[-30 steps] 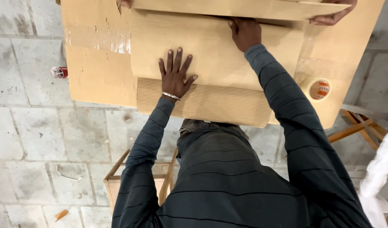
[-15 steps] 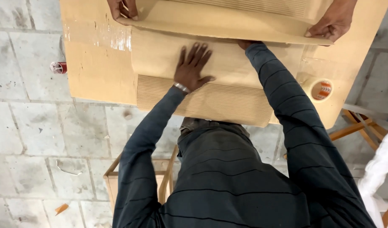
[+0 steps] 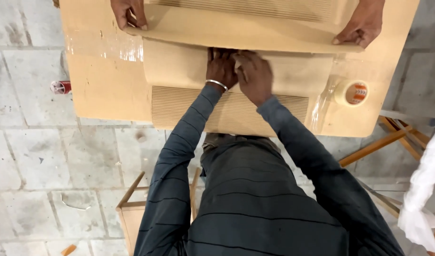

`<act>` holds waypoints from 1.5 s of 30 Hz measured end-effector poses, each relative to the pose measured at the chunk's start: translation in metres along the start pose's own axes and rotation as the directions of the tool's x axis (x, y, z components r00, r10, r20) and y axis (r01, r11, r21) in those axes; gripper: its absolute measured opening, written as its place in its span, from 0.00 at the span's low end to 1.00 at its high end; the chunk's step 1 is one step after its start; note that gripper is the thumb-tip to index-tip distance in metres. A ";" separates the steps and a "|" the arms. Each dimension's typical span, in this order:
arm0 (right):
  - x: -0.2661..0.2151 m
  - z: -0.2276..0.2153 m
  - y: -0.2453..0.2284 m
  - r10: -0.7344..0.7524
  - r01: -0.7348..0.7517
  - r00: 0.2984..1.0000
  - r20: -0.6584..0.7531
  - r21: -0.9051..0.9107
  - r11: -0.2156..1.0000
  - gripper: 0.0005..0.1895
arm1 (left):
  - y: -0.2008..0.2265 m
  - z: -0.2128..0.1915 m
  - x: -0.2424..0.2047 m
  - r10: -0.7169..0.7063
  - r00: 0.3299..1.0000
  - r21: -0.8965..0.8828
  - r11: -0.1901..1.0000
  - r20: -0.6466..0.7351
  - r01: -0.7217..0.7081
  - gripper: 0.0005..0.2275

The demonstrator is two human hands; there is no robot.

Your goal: The person wraps a wooden stool in protective foam and cardboard, securing it with tape.

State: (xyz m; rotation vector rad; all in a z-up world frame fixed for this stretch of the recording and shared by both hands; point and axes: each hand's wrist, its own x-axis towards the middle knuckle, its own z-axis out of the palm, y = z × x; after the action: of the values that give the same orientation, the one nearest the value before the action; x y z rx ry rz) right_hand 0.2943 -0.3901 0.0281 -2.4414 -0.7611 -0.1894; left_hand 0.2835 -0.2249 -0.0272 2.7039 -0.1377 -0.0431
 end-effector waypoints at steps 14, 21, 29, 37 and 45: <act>0.002 -0.005 0.003 0.187 -0.177 0.965 0.183 -0.071 0.982 0.21 | 0.004 0.002 -0.007 0.048 0.990 -0.140 0.988 -0.135 -0.067 0.16; -0.035 0.028 -0.012 0.193 -0.191 0.976 -0.104 0.028 0.981 0.32 | -0.013 0.027 -0.012 0.021 1.000 -0.122 0.992 -0.021 -0.023 0.12; -0.036 0.021 -0.019 0.195 -0.189 0.975 -0.108 0.069 0.980 0.35 | -0.013 0.010 -0.020 0.047 0.985 -0.056 0.998 0.167 -0.038 0.12; -0.040 0.031 -0.012 0.181 -0.173 0.979 -0.097 0.081 0.982 0.30 | 0.006 -0.035 -0.075 0.021 0.949 0.020 0.999 0.313 -0.029 0.26; -0.035 0.013 -0.018 0.163 -0.159 0.986 -0.045 0.081 0.984 0.30 | 0.020 -0.026 -0.101 0.090 0.984 -0.061 0.995 0.155 -0.082 0.46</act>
State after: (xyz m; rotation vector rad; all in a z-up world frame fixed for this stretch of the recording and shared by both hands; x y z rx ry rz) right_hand 0.2549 -0.3876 0.0155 -2.4012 -0.5348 -0.1570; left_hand 0.1828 -0.2212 0.0056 2.6356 -0.2963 -0.2324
